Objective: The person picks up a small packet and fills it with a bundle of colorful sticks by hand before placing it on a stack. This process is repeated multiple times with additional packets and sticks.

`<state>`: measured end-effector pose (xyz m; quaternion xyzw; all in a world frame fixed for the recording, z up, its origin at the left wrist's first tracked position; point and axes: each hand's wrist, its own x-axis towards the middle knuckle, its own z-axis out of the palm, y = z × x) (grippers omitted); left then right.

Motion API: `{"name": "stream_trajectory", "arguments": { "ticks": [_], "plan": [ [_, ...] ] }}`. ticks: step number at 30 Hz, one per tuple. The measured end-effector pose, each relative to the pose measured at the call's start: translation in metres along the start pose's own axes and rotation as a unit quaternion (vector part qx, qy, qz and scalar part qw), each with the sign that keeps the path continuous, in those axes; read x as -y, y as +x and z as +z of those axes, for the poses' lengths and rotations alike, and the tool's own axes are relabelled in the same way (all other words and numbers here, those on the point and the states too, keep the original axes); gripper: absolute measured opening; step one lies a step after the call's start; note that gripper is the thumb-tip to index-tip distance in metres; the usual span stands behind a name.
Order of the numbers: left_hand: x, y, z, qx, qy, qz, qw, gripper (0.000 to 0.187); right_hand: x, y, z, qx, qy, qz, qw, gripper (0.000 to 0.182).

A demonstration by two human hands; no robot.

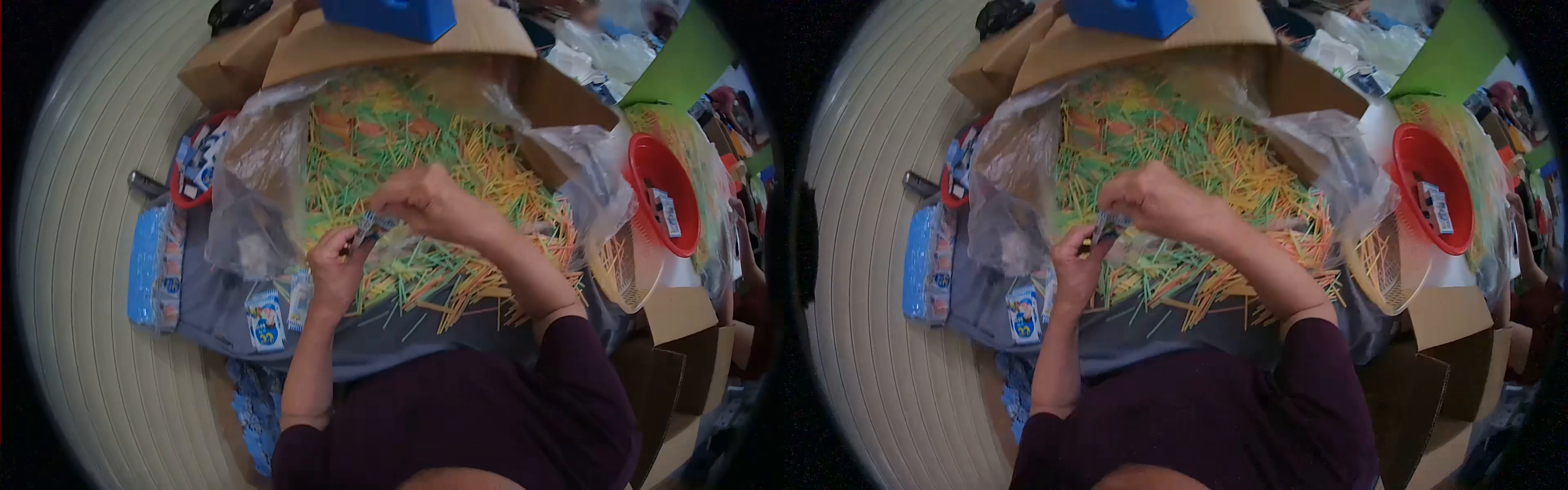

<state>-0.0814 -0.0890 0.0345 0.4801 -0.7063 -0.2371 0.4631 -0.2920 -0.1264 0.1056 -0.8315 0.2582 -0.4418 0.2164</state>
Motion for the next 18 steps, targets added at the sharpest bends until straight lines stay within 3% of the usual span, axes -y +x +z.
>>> {"name": "stream_trajectory", "arguments": {
  "ticks": [3,6,9,16,18],
  "plan": [
    [-0.004,-0.004,-0.001,-0.015,-0.046,-0.005,0.999,0.021,0.005,0.001,-0.001,0.024,-0.012,0.002,1.0,0.01],
    [0.01,-0.016,-0.003,-0.036,-0.058,-0.018,0.998,0.023,0.012,-0.002,0.002,0.063,0.0,0.067,0.996,0.01],
    [0.015,-0.021,-0.007,-0.05,-0.094,0.008,0.994,0.025,0.011,0.003,0.006,0.013,0.051,0.089,0.995,0.01],
    [0.015,-0.031,-0.024,-0.073,-0.031,0.061,0.995,0.026,0.037,0.016,0.032,0.078,-0.063,-0.016,0.995,0.012],
    [0.016,-0.032,-0.028,-0.075,0.0,0.128,0.989,0.028,0.041,0.018,0.042,0.107,-0.079,-0.035,0.991,0.016]
  ]
}}
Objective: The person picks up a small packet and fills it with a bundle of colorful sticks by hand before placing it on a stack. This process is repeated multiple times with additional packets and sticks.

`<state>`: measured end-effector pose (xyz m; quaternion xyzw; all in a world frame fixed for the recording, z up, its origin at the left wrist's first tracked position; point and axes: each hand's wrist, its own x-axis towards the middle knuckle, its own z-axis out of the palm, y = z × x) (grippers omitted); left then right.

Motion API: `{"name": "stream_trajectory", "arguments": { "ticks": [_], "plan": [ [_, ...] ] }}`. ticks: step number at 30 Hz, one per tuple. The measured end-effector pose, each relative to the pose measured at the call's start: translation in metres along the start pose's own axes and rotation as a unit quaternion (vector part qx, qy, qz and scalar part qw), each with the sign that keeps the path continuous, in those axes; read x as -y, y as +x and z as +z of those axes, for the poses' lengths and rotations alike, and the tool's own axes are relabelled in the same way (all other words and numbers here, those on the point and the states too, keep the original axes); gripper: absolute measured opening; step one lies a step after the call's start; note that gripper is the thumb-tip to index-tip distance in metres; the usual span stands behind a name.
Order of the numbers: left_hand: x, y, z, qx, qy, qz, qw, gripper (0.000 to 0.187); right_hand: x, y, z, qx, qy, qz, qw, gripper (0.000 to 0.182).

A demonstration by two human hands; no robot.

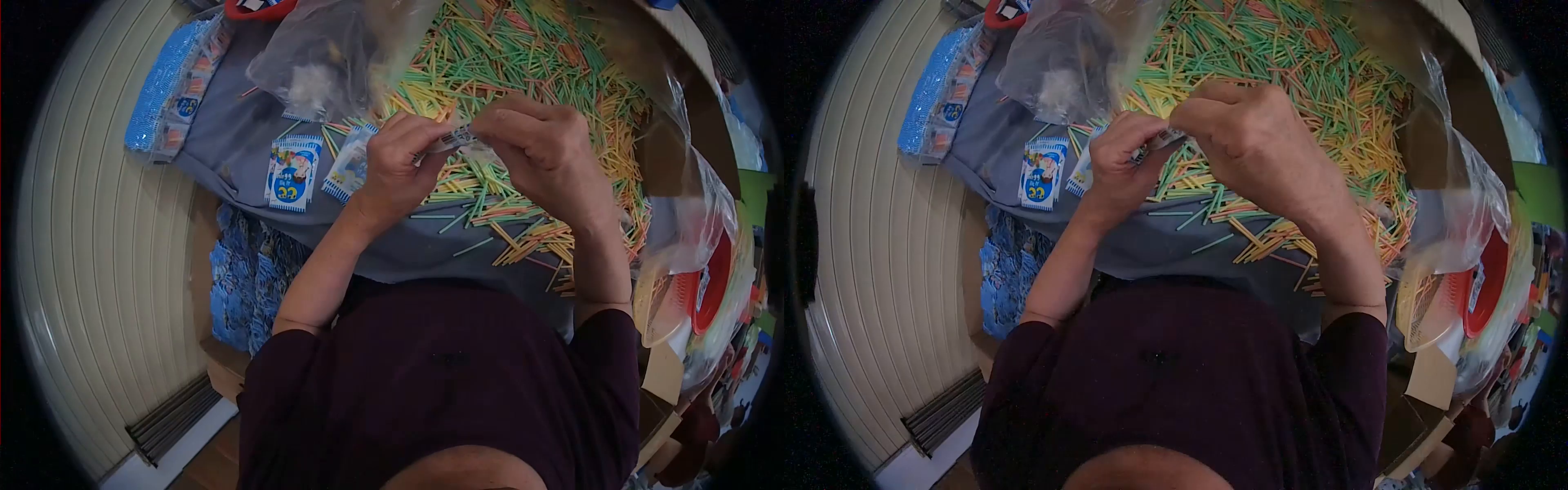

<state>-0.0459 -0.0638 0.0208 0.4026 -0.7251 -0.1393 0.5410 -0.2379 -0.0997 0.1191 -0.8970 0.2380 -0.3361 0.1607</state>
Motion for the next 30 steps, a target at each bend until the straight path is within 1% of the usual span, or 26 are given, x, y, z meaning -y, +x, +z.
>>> {"name": "stream_trajectory", "arguments": {
  "ticks": [2,3,4,5,6,7,9,10,11,13,14,15,17,19,21,23,25,27,28,30],
  "plan": [
    [0.002,-0.005,0.001,-0.013,-0.01,-0.004,1.0,0.028,0.004,0.005,0.012,-0.03,0.023,0.004,0.999,0.009],
    [0.004,-0.008,-0.001,-0.024,-0.017,-0.004,1.0,0.028,0.007,0.007,0.016,-0.024,0.034,-0.005,0.999,0.009],
    [0.005,-0.008,-0.002,-0.033,0.001,-0.014,0.999,0.028,0.008,0.008,0.018,-0.05,0.114,0.053,0.991,0.011],
    [0.005,-0.008,-0.005,-0.033,0.0,-0.002,0.999,0.026,0.009,0.01,0.022,-0.07,0.196,0.112,0.972,0.014],
    [0.004,-0.01,-0.009,-0.033,-0.001,0.01,0.999,0.025,0.009,0.01,0.024,-0.071,0.205,0.15,0.964,0.017],
    [0.003,-0.013,-0.013,-0.042,0.018,-0.001,0.999,0.025,0.006,0.012,0.028,-0.058,0.223,0.14,0.963,0.017],
    [0.001,-0.017,-0.018,-0.024,-0.045,-0.045,0.998,0.024,0.002,0.018,0.033,-0.043,0.062,0.018,0.997,0.016],
    [0.001,-0.02,-0.022,-0.011,-0.069,-0.092,0.993,0.024,0.006,0.02,0.035,-0.044,0.05,0.003,0.998,0.019],
    [0.0,-0.023,-0.024,-0.011,-0.074,-0.091,0.993,0.024,0.008,0.024,0.038,-0.043,0.046,0.005,0.998,0.019],
    [0.001,-0.025,-0.021,-0.073,-0.209,-0.19,0.957,0.021,0.008,0.027,0.039,-0.02,0.016,-0.051,0.998,0.024],
    [0.006,-0.029,-0.024,-0.058,-0.188,-0.182,0.963,0.025,0.006,0.029,0.037,0.0,0.051,-0.053,0.997,0.027],
    [0.007,-0.03,-0.025,-0.048,-0.206,-0.176,0.961,0.025,0.004,0.03,0.037,-0.001,0.032,-0.041,0.999,0.027],
    [0.006,-0.031,-0.028,-0.075,-0.225,-0.221,0.946,0.026,0.001,0.033,0.037,-0.011,0.099,-0.032,0.995,0.027],
    [0.012,-0.033,-0.027,-0.078,-0.231,-0.204,0.948,0.026,0.0,0.036,0.031,0.002,0.089,-0.032,0.996,0.026],
    [0.015,-0.035,-0.031,-0.085,-0.229,-0.191,0.951,0.026,-0.004,0.037,0.028,0.046,0.083,-0.064,0.993,0.023],
    [0.016,-0.036,-0.034,-0.06,-0.192,-0.163,0.966,0.026,-0.005,0.036,0.027,0.056,0.089,-0.06,0.993,0.023],
    [0.011,-0.035,-0.032,-0.066,-0.198,-0.173,0.962,0.026,-0.003,0.035,0.03,0.065,0.093,-0.055,0.992,0.022],
    [0.007,-0.035,-0.031,-0.071,-0.204,-0.182,0.959,0.025,0.004,0.033,0.041,-0.006,0.097,0.007,0.995,0.021],
    [0.007,-0.035,-0.032,-0.055,-0.216,-0.187,0.957,0.025,0.004,0.032,0.044,-0.006,0.097,0.005,0.995,0.021],
    [0.003,-0.036,-0.032,-0.042,-0.226,-0.192,0.954,0.025,0.004,0.032,0.048,0.041,0.081,-0.024,0.996,0.025]
  ]
}}
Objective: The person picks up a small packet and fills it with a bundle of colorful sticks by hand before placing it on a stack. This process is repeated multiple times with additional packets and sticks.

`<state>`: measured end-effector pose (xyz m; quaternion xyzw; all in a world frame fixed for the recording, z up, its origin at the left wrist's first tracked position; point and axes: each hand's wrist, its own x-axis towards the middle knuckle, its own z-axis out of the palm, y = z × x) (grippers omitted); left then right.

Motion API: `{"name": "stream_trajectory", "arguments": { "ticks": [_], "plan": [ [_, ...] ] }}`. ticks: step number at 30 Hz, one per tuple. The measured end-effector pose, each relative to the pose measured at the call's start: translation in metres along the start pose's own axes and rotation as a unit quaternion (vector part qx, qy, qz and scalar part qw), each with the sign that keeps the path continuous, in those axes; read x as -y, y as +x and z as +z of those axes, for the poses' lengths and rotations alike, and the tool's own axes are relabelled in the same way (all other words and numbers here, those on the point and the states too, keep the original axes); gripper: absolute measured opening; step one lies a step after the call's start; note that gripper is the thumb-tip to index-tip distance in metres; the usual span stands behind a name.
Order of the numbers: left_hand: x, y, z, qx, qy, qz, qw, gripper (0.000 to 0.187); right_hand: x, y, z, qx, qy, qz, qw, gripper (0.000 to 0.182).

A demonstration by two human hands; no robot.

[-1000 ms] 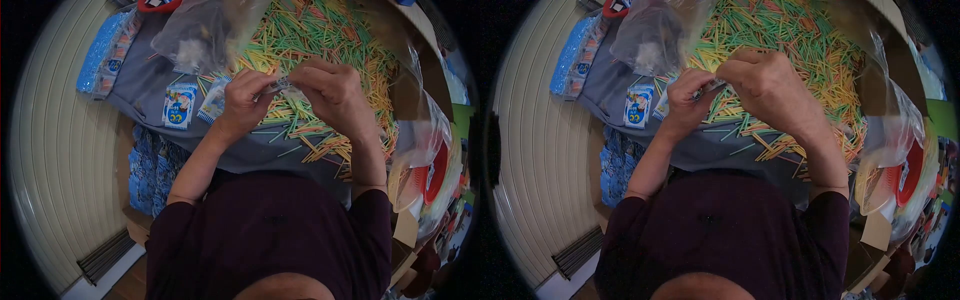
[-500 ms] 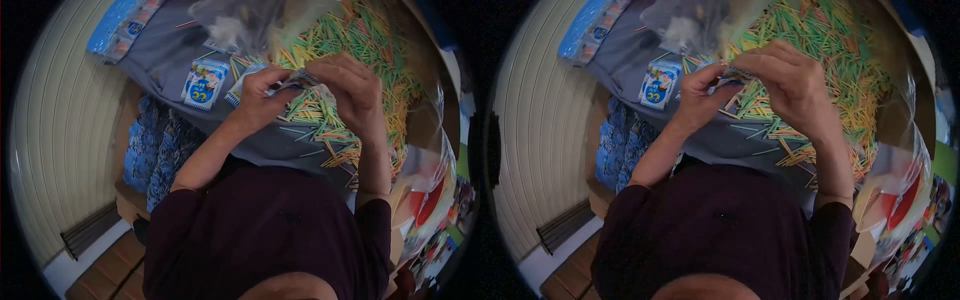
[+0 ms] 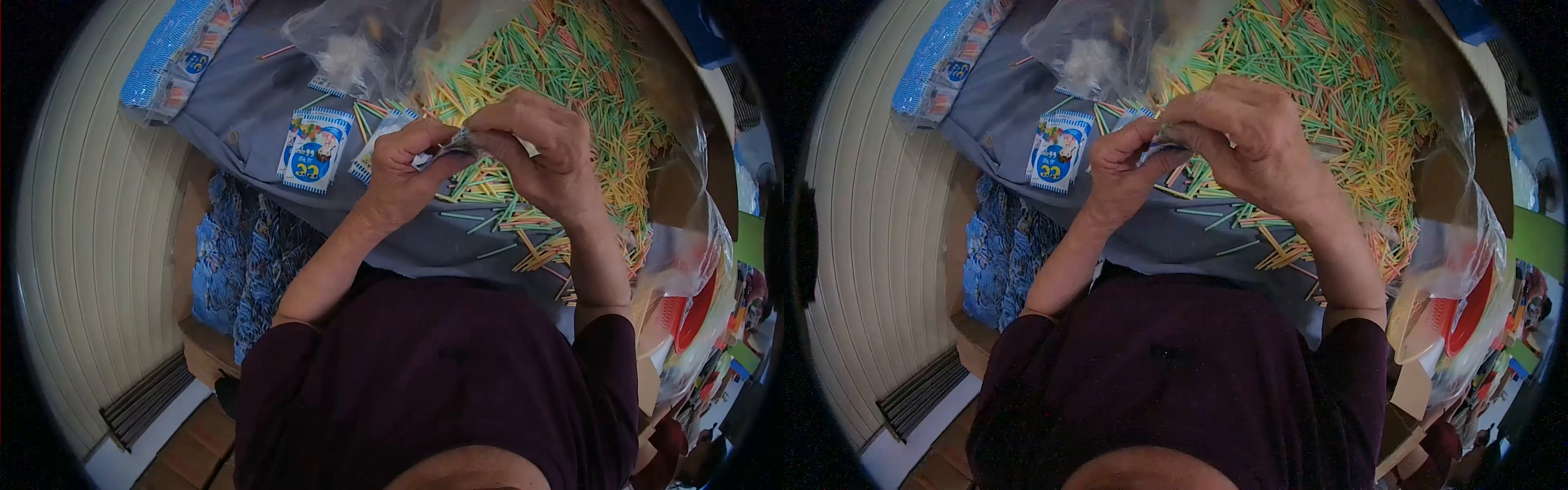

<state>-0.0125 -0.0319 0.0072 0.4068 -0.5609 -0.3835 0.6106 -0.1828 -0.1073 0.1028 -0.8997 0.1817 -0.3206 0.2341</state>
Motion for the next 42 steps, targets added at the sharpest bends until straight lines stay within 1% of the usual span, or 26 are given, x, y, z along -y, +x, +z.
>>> {"name": "stream_trajectory", "arguments": {
  "ticks": [2,3,5,6,8,10,11,12,14,15,17,18,21,23,25,26,28,29,31,32,35,36,38,39,41,42],
  "plan": [
    [-0.004,-0.002,0.004,-0.038,-0.158,-0.059,0.985,0.025,0.003,0.003,-0.001,-0.033,0.035,-0.014,0.999,0.029],
    [-0.006,-0.002,0.002,-0.04,-0.157,-0.057,0.985,0.025,0.005,0.005,-0.001,-0.066,0.069,-0.028,0.995,0.032],
    [-0.01,-0.001,-0.004,-0.043,-0.205,-0.085,0.974,0.027,-0.002,0.0,-0.011,-0.073,0.108,-0.021,0.991,0.034],
    [-0.01,-0.001,-0.005,-0.047,-0.203,-0.082,0.975,0.027,-0.005,-0.003,-0.015,-0.082,0.147,-0.009,0.986,0.037],
    [-0.011,-0.001,-0.007,-0.038,-0.198,-0.072,0.977,0.03,-0.004,-0.007,-0.01,-0.064,0.147,0.005,0.987,0.032],
    [-0.01,-0.003,-0.006,-0.026,-0.188,-0.07,0.979,0.03,-0.001,-0.013,0.0,0.015,0.118,0.051,0.992,0.027],
    [-0.01,-0.004,-0.005,-0.018,-0.178,-0.068,0.982,0.031,0.0,-0.011,0.002,0.009,0.041,-0.001,0.999,0.027],
    [-0.011,-0.005,-0.003,-0.017,-0.18,-0.068,0.981,0.031,0.002,-0.01,0.003,0.01,0.04,0.001,0.999,0.027],
    [-0.014,-0.006,-0.003,-0.042,-0.16,-0.043,0.985,0.028,0.004,-0.007,0.005,-0.065,0.061,0.001,0.996,0.031],
    [-0.012,-0.007,-0.004,-0.047,-0.157,-0.042,0.986,0.028,0.008,-0.004,0.004,-0.064,0.065,-0.002,0.996,0.031],
    [-0.008,-0.011,-0.011,-0.044,-0.048,0.042,0.997,0.026,0.018,0.001,0.003,-0.092,0.029,0.001,0.995,0.036],
    [-0.013,-0.014,-0.014,-0.052,-0.039,0.041,0.997,0.026,0.016,-0.001,0.005,-0.034,0.055,-0.004,0.998,0.037],
    [-0.027,-0.023,-0.026,-0.06,0.105,0.075,0.99,0.022,0.008,-0.017,0.028,0.014,0.07,0.02,0.997,0.035],
    [-0.036,-0.034,-0.05,-0.082,0.103,-0.048,0.99,0.016,0.008,-0.02,0.03,-0.01,0.058,0.041,0.997,0.029],
    [-0.027,-0.034,-0.093,-0.063,0.288,-0.057,0.954,0.015,0.002,-0.026,0.024,-0.023,0.116,0.117,0.986,0.023],
    [-0.019,-0.033,-0.107,-0.054,0.372,-0.059,0.925,0.018,-0.002,-0.03,0.023,-0.001,0.126,0.169,0.977,0.018],
    [0.003,-0.041,-0.119,-0.077,0.558,-0.043,0.825,0.029,-0.019,-0.039,0.029,0.03,0.073,0.113,0.99,0.016],
    [0.001,-0.037,-0.119,-0.065,0.553,-0.03,0.83,0.029,-0.015,-0.038,0.024,0.061,0.027,0.107,0.992,0.013],
    [-0.004,-0.035,-0.12,-0.077,0.583,-0.068,0.806,0.04,-0.019,-0.048,0.015,0.036,-0.035,0.117,0.992,0.012],
    [0.003,-0.037,-0.128,-0.082,0.546,-0.078,0.83,0.046,-0.024,-0.051,0.012,0.023,-0.088,0.115,0.989,0.012],
    [-0.012,-0.031,-0.12,-0.082,0.572,-0.07,0.813,0.045,-0.067,-0.068,-0.018,-0.06,-0.19,0.148,0.969,0.014],
    [-0.017,-0.029,-0.116,-0.081,0.573,-0.071,0.812,0.045,-0.082,-0.075,-0.03,-0.06,-0.188,0.149,0.969,0.014],
    [-0.027,-0.023,-0.102,-0.093,0.669,0.08,0.733,0.04,-0.105,-0.084,-0.048,-0.048,-0.267,0.244,0.931,0.016],
    [-0.028,-0.021,-0.092,-0.094,0.671,0.077,0.732,0.04,-0.105,-0.08,-0.049,-0.047,-0.265,0.242,0.932,0.016],
    [-0.029,-0.016,-0.065,-0.003,0.531,0.048,0.846,0.034,-0.1,-0.063,-0.051,-0.026,-0.259,0.246,0.934,0.017],
    [-0.028,-0.015,-0.053,-0.007,0.533,0.048,0.845,0.034,-0.102,-0.055,-0.047,-0.026,-0.259,0.242,0.935,0.017]
  ]
}}
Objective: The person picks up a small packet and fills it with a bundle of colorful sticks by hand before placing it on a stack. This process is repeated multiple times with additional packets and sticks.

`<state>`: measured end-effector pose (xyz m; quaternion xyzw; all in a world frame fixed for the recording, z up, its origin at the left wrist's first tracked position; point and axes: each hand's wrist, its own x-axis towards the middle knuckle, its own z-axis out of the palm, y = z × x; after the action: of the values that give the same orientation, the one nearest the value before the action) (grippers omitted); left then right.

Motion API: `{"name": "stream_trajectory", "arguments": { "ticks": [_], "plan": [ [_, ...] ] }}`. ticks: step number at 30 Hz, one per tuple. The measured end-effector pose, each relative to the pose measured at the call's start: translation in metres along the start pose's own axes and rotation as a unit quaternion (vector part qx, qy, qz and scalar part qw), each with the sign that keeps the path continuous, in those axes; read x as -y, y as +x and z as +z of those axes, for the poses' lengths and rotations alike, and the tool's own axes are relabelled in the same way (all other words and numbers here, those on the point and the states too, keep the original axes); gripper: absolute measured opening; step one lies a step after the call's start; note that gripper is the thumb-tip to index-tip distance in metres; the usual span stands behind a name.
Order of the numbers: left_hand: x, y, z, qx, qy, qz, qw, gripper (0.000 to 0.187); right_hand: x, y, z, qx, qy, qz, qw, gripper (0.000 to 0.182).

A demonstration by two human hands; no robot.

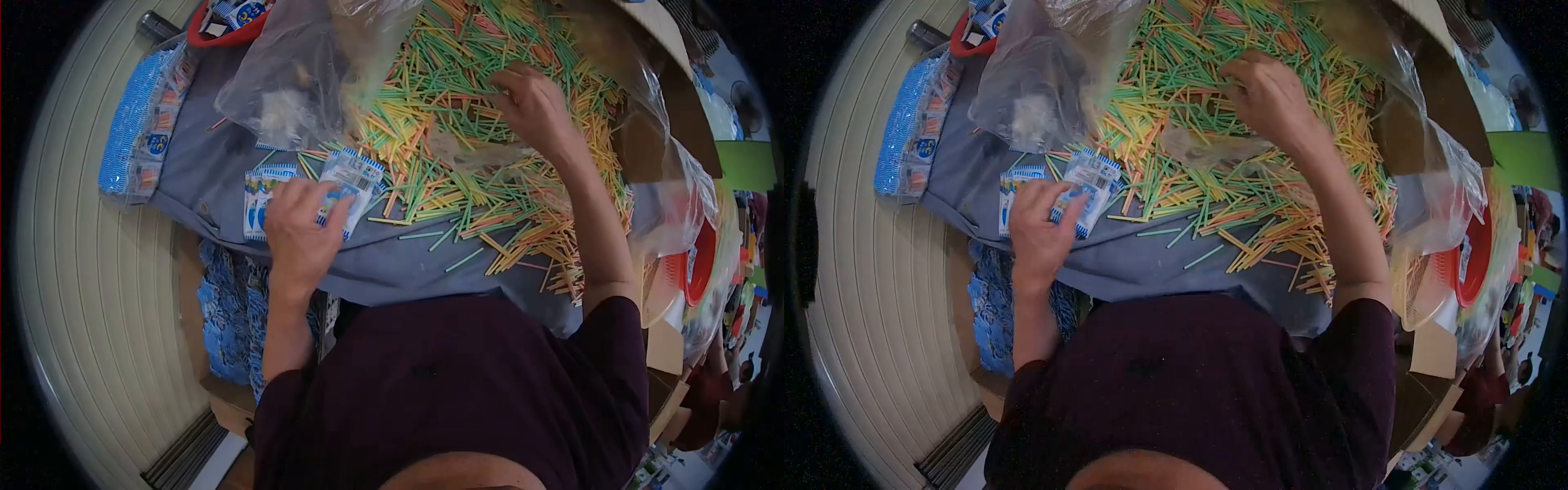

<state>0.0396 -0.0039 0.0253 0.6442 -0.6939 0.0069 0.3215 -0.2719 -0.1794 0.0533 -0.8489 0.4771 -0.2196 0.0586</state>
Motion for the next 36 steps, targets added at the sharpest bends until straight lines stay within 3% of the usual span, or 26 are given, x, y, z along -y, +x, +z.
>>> {"name": "stream_trajectory", "arguments": {
  "ticks": [2,7,10,15,21,26,31,33,34,36],
  "plan": [
    [-0.017,0.004,0.013,0.144,-0.005,0.016,0.989,0.032,0.008,0.02,0.009,-0.032,-0.016,-0.059,0.998,0.019],
    [-0.032,-0.005,0.028,0.12,0.103,0.041,0.987,0.029,0.005,0.075,0.029,-0.062,-0.076,-0.049,0.994,0.023],
    [-0.037,-0.01,0.033,0.108,0.139,0.038,0.984,0.025,0.012,0.102,0.039,-0.092,-0.187,-0.048,0.977,0.019],
    [-0.032,-0.011,0.042,0.028,0.153,0.09,0.984,0.015,0.026,0.134,0.047,-0.036,-0.38,0.04,0.923,0.02],
    [-0.025,-0.011,0.036,-0.02,0.052,0.078,0.995,0.011,0.005,0.156,0.048,-0.013,-0.287,0.088,0.954,0.022],
    [-0.017,-0.009,0.028,-0.032,-0.092,-0.006,0.995,0.012,-0.011,0.168,0.046,-0.003,-0.188,0.115,0.975,0.024],
    [-0.023,-0.008,0.027,-0.012,-0.046,0.004,0.999,0.013,-0.003,0.168,0.034,0.001,-0.111,0.14,0.984,0.025],
    [-0.028,-0.008,0.028,0.005,-0.006,0.015,1.0,0.014,0.023,0.16,0.016,0.218,-0.236,0.125,0.939,0.033],
    [-0.029,-0.009,0.03,0.015,0.02,0.017,1.0,0.016,0.024,0.158,0.025,0.219,-0.235,0.127,0.938,0.033],
    [-0.029,-0.01,0.033,0.027,0.044,0.025,0.998,0.018,0.014,0.151,0.053,0.123,-0.262,0.046,0.956,0.026]
  ]
}}
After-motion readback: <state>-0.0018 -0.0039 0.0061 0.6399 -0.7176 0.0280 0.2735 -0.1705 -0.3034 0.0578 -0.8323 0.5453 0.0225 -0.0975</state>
